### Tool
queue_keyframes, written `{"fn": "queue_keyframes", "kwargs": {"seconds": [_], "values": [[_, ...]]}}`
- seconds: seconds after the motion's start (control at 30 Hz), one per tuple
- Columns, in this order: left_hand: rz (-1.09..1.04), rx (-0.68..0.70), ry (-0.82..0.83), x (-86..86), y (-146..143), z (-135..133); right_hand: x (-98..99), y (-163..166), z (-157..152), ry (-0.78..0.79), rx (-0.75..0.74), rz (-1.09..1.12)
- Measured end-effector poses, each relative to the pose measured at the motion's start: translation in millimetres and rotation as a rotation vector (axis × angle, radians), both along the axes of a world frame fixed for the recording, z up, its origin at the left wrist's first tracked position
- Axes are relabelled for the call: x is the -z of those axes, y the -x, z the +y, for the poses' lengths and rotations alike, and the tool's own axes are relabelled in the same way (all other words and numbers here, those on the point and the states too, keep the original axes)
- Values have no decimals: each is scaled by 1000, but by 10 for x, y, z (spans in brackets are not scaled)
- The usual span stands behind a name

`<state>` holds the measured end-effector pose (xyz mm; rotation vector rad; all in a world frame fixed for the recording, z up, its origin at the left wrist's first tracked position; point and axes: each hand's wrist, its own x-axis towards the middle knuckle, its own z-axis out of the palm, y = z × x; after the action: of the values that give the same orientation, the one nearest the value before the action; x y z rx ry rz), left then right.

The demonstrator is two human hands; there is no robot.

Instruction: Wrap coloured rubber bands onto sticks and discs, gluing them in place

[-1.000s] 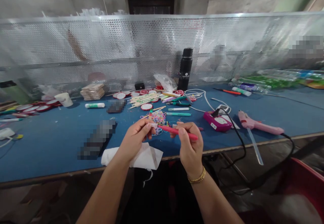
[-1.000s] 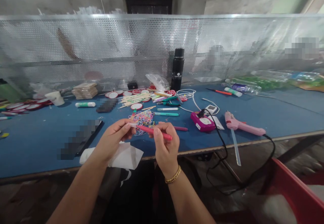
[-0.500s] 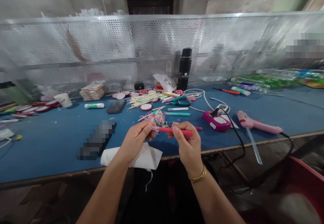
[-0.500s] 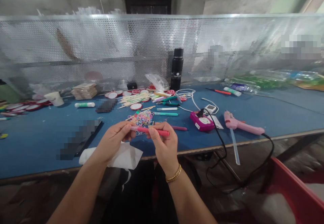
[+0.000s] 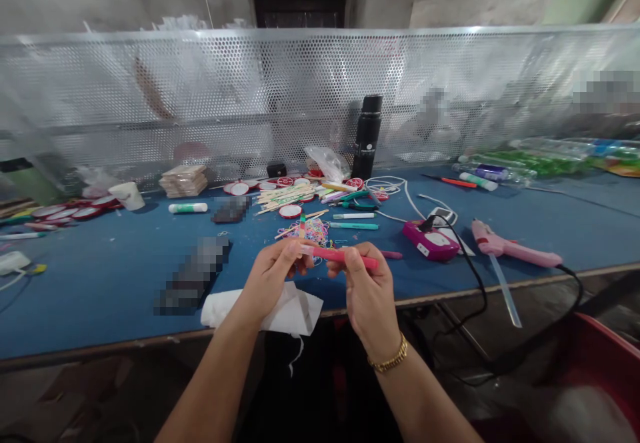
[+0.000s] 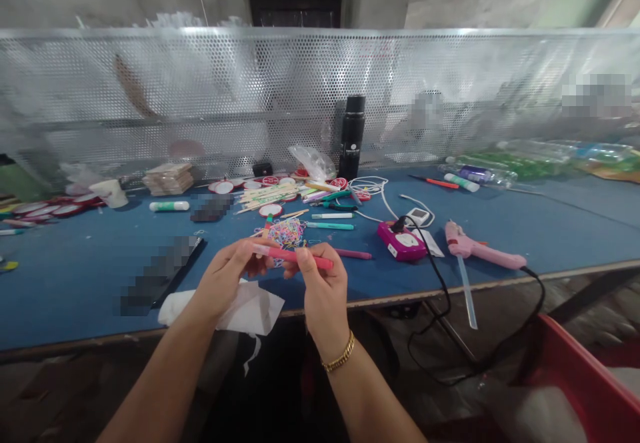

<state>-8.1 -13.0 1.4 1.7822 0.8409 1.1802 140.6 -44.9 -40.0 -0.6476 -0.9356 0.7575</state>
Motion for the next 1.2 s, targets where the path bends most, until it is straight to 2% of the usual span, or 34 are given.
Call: {"fn": "queue_keyframes", "kwargs": {"seconds": [0.1, 0.2, 0.3, 0.47, 0.7, 0.93, 1.2], "values": [[13, 7, -6, 1, 8, -5, -6, 39, -10, 49, -49, 20], [34, -18, -29, -4, 20, -4, -13, -10, -9, 114, -158, 21], [81, -47, -65, -9, 27, -3, -43, -122, -12, 188, -200, -84], [210, -77, -147, 0, 26, 1, -99, -233, -21, 235, -114, -355], [271, -73, -203, -8, 16, 4, -76, -171, 17, 209, -87, -371], [258, -70, -185, 6, 9, 12, -76, -127, -4, 140, 130, -628], [202, -114, -131, 37, 10, 29, -38, -166, -32, -97, 309, -740]]}}
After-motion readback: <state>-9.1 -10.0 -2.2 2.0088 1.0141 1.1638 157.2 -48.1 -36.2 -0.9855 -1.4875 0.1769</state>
